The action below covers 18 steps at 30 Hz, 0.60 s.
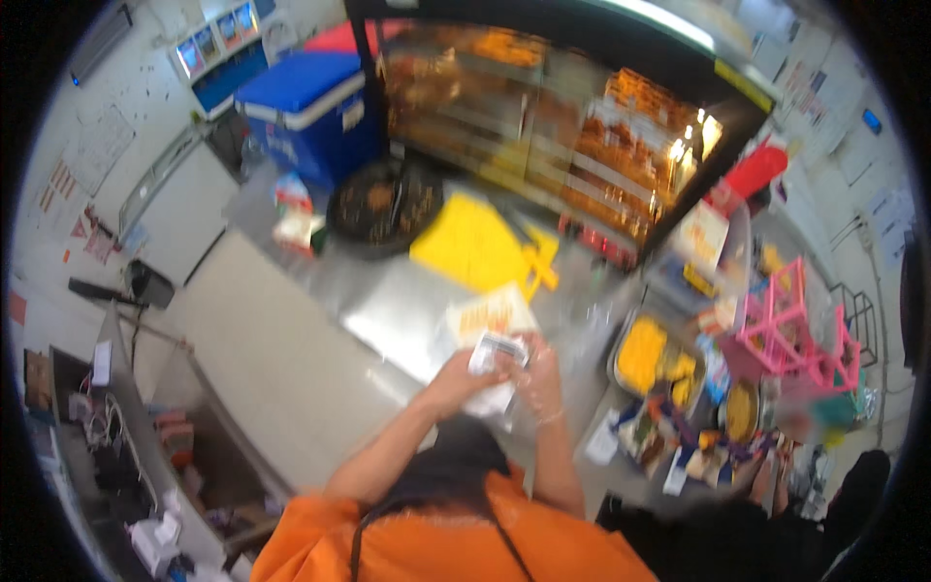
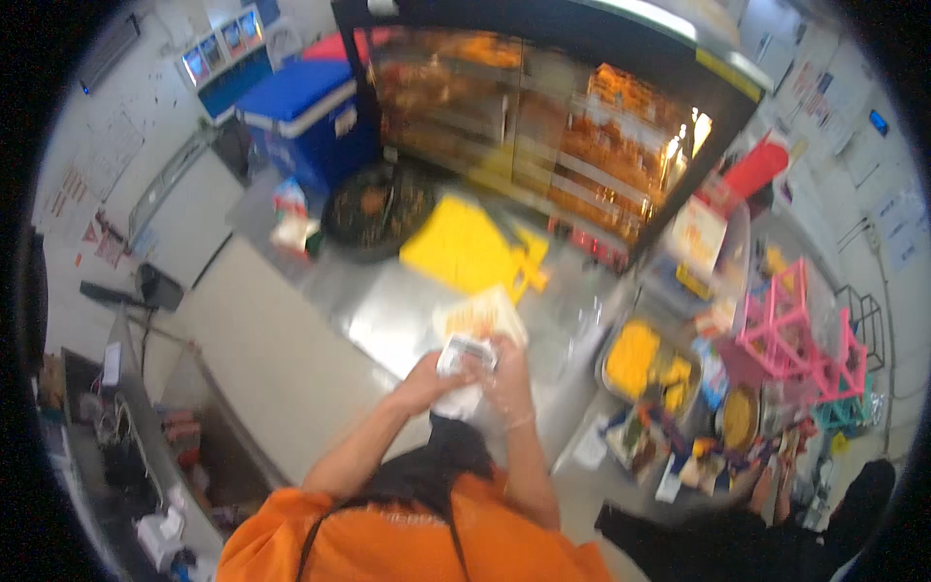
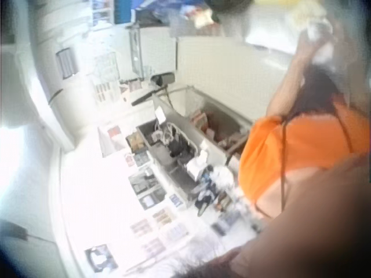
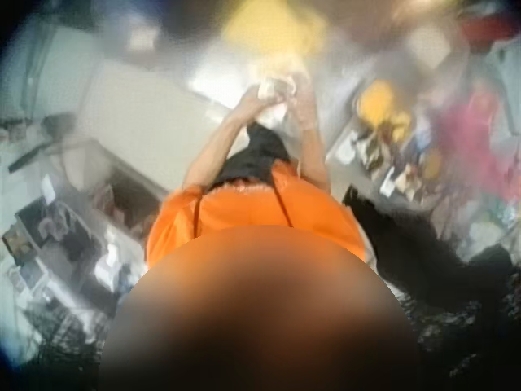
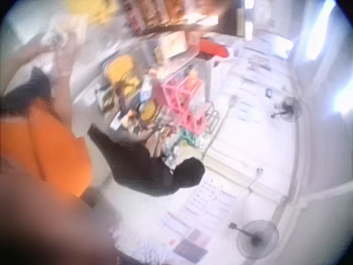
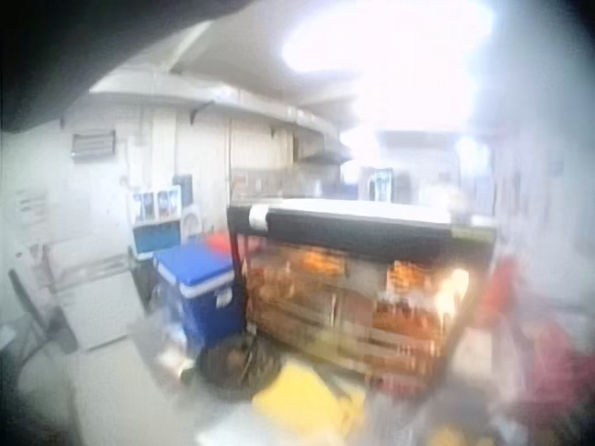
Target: The person assembles food orders in a commercial kitchen. They scoop noodles into paper containers, add fried chicken pieces, and include scrambled eggs and a sauce packet, then seal the containers.
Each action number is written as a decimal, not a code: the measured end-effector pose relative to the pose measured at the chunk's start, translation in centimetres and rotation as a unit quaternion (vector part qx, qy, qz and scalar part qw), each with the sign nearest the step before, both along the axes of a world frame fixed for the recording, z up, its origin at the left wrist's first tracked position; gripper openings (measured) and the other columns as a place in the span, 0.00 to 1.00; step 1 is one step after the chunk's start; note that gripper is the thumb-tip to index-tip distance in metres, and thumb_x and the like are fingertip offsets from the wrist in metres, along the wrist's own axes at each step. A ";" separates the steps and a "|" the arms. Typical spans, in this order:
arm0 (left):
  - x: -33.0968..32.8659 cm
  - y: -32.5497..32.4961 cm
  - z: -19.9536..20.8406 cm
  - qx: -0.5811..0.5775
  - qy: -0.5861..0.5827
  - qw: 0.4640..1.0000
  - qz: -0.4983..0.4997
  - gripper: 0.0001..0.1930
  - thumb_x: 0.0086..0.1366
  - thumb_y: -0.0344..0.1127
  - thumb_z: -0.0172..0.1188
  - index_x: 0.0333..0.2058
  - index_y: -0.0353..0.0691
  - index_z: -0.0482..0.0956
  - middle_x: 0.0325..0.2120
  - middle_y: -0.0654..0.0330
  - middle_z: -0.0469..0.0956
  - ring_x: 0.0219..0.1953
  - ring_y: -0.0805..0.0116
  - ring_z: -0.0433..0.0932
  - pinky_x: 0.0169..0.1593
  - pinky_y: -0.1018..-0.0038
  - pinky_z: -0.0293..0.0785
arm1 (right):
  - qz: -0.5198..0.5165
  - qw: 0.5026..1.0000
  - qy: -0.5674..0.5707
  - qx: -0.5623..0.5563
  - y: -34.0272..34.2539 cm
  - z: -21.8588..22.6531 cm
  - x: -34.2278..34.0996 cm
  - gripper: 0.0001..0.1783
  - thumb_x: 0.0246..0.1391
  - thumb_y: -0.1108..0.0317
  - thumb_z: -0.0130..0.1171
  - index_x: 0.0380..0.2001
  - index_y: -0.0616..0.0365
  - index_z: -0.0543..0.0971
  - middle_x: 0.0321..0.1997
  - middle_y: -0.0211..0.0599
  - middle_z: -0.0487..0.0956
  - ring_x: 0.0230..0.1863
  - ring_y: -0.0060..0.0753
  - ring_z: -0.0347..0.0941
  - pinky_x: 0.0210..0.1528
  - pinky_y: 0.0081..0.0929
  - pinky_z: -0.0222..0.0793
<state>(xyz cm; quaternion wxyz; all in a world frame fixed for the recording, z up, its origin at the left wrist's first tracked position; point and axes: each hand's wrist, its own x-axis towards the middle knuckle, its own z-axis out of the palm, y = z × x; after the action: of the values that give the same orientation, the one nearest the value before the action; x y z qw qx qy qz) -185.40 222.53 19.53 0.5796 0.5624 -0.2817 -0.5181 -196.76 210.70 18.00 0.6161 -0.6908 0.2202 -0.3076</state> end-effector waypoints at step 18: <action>36.4 -37.5 31.1 -0.292 -0.472 0.799 0.231 0.14 0.61 0.40 0.62 0.42 0.40 0.85 0.34 0.47 0.83 0.39 0.51 0.83 0.45 0.64 0.77 | -0.331 0.915 0.201 -0.114 -8.4 0.1 7.6 0.14 0.59 0.67 0.65 0.25 0.62 0.72 0.22 0.28 0.73 0.24 0.18 0.68 0.26 0.21 0.66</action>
<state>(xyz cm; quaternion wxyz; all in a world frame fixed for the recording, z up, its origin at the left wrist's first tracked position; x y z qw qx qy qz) -149.03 185.05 50.59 0.6140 0.5895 -0.5205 0.0680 -189.16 202.25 18.07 0.3388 -0.6916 0.5188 -0.3711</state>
